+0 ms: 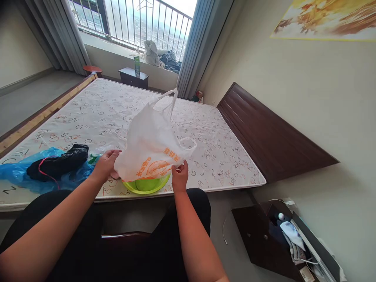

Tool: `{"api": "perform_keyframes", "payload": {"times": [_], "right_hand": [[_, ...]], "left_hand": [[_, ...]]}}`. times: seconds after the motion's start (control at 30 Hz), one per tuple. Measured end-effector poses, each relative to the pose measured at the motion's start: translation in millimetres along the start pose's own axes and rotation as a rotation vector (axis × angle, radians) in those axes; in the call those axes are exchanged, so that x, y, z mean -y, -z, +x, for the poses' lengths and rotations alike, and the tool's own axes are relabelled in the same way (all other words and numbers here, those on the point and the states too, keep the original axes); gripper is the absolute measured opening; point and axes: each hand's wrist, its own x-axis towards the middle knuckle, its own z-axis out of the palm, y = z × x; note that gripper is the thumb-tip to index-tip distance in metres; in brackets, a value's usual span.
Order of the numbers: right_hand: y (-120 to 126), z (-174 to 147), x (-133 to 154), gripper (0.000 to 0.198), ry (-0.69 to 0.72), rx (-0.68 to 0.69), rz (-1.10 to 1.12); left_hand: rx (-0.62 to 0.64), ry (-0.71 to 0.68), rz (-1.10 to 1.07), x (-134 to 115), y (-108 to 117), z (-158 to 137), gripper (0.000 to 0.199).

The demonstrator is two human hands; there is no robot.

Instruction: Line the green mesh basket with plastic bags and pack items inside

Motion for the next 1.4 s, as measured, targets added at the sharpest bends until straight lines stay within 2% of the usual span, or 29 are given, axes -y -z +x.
{"api": "perform_keyframes", "payload": {"times": [0.1, 0.27, 0.4, 0.5, 0.6, 0.7, 0.77, 0.83, 0.9, 1.0, 1.1, 1.17, 1.27, 1.33, 1.4], "right_hand": [[3, 1, 0, 0.072, 0.016, -0.07, -0.06], [-2, -7, 0, 0.07, 0.055, 0.008, -0.11], [-4, -11, 4, 0.066, 0.108, 0.056, -0.185], [-3, -11, 4, 0.063, 0.145, 0.044, -0.262], [-3, -10, 1, 0.066, 0.137, 0.054, -0.312], [-5, -10, -3, 0.071, 0.121, 0.095, -0.327], [-5, -10, -4, 0.069, 0.13, 0.113, -0.334], [-5, -10, -4, 0.057, 0.161, 0.128, -0.338], [-4, -9, -4, 0.041, 0.196, 0.147, -0.351], [-3, -8, -6, 0.019, 0.227, 0.237, -0.482], [-4, -8, -9, 0.007, 0.234, 0.375, -0.713], [-4, -9, -11, 0.01, 0.268, 0.423, -0.817], [-3, -9, -12, 0.021, 0.368, 0.39, -0.843], [-2, -8, -11, 0.027, 0.388, 0.33, -0.793], [-2, -7, -11, 0.025, 0.374, 0.294, -0.722]], "left_hand": [[0.014, -0.032, 0.075, 5, 12, 7, 0.051], [0.261, -0.252, 0.386, 8, 11, -1, 0.066], [0.232, -0.304, 0.668, 8, 0, -11, 0.079], [0.328, -0.329, 0.805, 11, -5, -13, 0.058], [0.467, -0.458, 0.906, 14, -6, -14, 0.034], [0.371, -0.531, 0.964, 15, -6, -17, 0.037], [0.27, -0.489, 0.978, 15, -7, -17, 0.046], [0.233, -0.43, 0.984, 14, -6, -16, 0.046], [0.256, -0.405, 1.011, 15, -5, -13, 0.035], [0.364, -0.433, 1.075, 18, -3, -10, 0.02], [0.409, -0.463, 1.109, 19, -1, -9, 0.021], [0.379, -0.488, 1.095, 18, -1, -10, 0.029], [0.313, -0.515, 1.055, 16, -4, -11, 0.037], [0.324, -0.488, 1.095, 17, -7, -12, 0.035], [0.379, -0.427, 1.197, 19, -9, -13, 0.035]]}}
